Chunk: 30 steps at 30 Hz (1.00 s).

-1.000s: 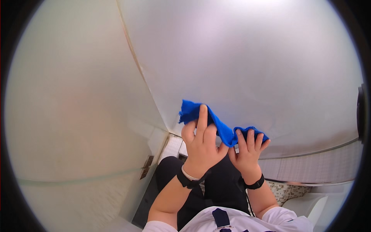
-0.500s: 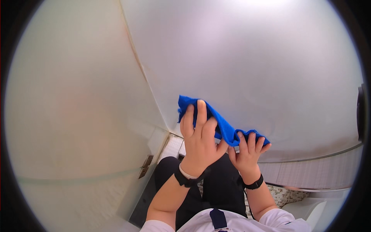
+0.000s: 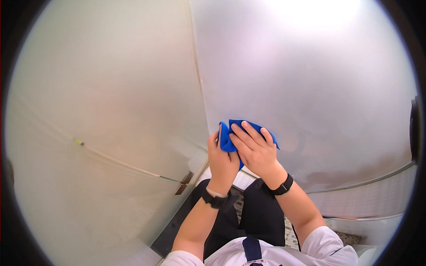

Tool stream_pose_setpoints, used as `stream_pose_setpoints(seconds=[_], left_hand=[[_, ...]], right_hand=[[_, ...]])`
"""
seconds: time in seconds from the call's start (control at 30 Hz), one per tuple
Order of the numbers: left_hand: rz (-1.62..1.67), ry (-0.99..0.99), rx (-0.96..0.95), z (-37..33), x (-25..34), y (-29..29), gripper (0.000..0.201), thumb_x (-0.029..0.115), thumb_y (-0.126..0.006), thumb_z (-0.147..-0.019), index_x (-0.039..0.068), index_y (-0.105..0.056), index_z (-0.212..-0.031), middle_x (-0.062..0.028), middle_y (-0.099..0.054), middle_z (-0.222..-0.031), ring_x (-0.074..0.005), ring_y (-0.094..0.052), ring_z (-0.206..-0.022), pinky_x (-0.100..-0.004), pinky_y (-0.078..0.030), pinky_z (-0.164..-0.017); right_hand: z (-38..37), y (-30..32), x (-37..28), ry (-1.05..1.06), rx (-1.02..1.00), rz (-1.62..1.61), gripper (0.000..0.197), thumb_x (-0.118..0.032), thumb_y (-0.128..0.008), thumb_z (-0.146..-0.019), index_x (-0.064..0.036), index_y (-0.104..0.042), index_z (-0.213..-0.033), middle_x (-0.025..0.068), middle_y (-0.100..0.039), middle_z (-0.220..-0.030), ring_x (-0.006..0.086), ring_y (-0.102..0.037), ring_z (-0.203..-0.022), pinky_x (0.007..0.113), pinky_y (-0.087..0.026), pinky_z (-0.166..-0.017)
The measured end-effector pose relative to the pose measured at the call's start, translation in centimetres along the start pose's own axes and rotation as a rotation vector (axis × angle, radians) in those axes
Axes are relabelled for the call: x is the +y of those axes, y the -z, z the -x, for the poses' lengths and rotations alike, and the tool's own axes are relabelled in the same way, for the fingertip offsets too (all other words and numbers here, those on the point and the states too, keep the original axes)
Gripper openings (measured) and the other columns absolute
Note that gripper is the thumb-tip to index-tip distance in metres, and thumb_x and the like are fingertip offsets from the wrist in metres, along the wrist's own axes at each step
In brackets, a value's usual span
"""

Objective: Using a blue cloth to wipe down the glass door and metal handle of a shower enclosure.

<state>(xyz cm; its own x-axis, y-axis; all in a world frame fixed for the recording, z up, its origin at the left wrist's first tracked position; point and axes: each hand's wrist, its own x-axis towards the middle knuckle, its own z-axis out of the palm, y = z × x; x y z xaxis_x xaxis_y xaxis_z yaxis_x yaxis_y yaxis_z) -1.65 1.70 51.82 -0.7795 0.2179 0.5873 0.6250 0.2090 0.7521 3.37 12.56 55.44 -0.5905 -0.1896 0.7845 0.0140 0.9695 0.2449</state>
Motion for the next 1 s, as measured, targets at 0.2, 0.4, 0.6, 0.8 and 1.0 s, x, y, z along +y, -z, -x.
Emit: stream_pose_setpoints(seconds=[0.2, 0.4, 0.6, 0.8, 1.0], left_hand=[[-0.561, -0.311, 0.212, -0.2, 7.3, 10.3, 0.045, 0.007, -0.051, -0.086, -0.006, -0.045, -0.129, -0.0229, -0.041, -0.123, -0.0345, -0.045, -0.106, -0.0387, -0.039, -0.087], [-1.016, -0.342, 0.328, -2.9, 8.8, 12.4, 0.044, 0.015, -0.052, -0.086, -0.003, -0.049, -0.126, -0.0224, -0.034, -0.14, -0.0334, -0.041, -0.115, -0.0437, -0.031, -0.095], [-1.49, -0.403, 0.114, 1.0, 3.8, 11.6, 0.047, 0.027, -0.055, -0.083, 0.007, -0.052, -0.125, -0.0103, -0.042, -0.139, -0.0318, -0.043, -0.114, -0.0518, -0.027, -0.095], [-1.426, -0.229, 0.212, 3.1, 2.7, 11.6, 0.061, 0.035, -0.054, -0.083, 0.002, -0.042, -0.133, -0.0221, -0.028, -0.145, -0.0422, -0.032, -0.124, -0.0671, -0.016, -0.094], [-1.511, -0.307, 0.302, -5.7, 10.0, 15.3, 0.061, 0.028, -0.053, -0.083, -0.005, -0.038, -0.132, -0.0279, -0.024, -0.145, -0.0503, -0.019, -0.132, -0.0694, -0.007, -0.096]], right_hand=[[-6.1, 0.6, -4.3, -0.434, 0.29, -0.568, 0.035, -0.002, -0.056, -0.074, -0.0107, -0.064, -0.107, 0.0144, -0.051, -0.129, 0.0271, -0.05, -0.118, 0.037, -0.031, -0.1], [-12.9, 1.0, -8.3, -0.563, 0.558, -1.172, 0.038, -0.004, -0.056, -0.077, -0.0077, -0.06, -0.115, 0.0168, -0.05, -0.127, 0.0368, -0.048, -0.113, 0.042, -0.034, -0.098], [-6.1, -6.5, -10.4, -0.446, 0.439, -0.799, 0.054, -0.017, -0.057, -0.081, 0.0002, -0.044, -0.13, 0.0257, -0.04, -0.135, 0.0461, -0.033, -0.126, 0.05, -0.025, -0.105], [-6.8, -5.1, -9.3, -0.328, 0.422, -0.918, 0.064, -0.015, -0.055, -0.078, 0.0013, -0.034, -0.135, 0.0275, -0.028, -0.143, 0.0477, -0.024, -0.131, 0.054, -0.019, -0.106], [-17.8, 1.1, -7.2, 0.009, 0.468, -0.843, 0.057, -0.029, -0.05, -0.08, -0.0098, -0.044, -0.134, 0.0104, -0.033, -0.146, 0.0388, -0.025, -0.134, 0.054, -0.02, -0.106]])
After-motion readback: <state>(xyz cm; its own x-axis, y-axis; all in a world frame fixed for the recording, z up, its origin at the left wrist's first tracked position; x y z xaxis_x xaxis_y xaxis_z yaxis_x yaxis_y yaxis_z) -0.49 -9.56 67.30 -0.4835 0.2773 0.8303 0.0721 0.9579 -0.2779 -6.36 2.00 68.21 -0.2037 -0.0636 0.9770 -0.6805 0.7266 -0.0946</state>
